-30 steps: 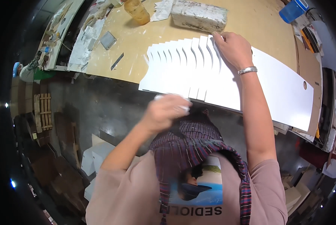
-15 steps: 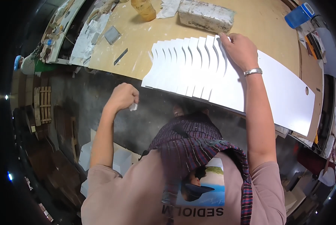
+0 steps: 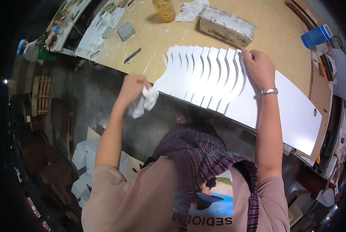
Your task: The person sands the surface of a white wavy furniture panel using a sanding block. They then apply liquid from a bottle to a cloth and wipe the panel repeatedly.
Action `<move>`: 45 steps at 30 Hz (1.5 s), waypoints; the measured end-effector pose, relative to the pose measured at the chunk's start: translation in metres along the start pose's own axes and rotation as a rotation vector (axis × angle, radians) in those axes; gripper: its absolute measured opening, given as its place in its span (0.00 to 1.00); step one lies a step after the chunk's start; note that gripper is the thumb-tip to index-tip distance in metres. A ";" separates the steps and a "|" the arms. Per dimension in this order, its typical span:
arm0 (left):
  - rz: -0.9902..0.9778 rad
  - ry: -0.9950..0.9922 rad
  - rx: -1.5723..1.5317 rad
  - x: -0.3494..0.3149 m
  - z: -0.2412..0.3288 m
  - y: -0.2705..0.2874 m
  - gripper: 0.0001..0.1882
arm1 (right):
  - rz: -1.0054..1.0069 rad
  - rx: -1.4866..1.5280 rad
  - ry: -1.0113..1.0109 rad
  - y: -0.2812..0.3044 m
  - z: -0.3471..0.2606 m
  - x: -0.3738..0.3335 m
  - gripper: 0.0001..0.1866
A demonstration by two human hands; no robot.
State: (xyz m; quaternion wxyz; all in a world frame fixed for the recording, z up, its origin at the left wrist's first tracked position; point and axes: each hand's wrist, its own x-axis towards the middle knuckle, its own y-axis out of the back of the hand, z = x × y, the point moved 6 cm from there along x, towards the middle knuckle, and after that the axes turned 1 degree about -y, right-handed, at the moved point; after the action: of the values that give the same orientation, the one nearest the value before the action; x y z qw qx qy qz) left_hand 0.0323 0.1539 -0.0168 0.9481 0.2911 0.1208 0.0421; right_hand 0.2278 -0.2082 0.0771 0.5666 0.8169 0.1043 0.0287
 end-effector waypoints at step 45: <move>0.299 0.038 -0.396 0.127 0.043 -0.047 0.19 | 0.089 0.066 0.050 -0.002 0.002 0.000 0.29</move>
State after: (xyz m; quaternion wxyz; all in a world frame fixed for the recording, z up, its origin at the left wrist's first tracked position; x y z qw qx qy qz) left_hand 0.1661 0.1109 -0.0348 0.9674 0.1133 0.0835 0.2104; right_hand 0.2283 -0.2090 0.0750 0.5348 0.8379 0.0829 0.0710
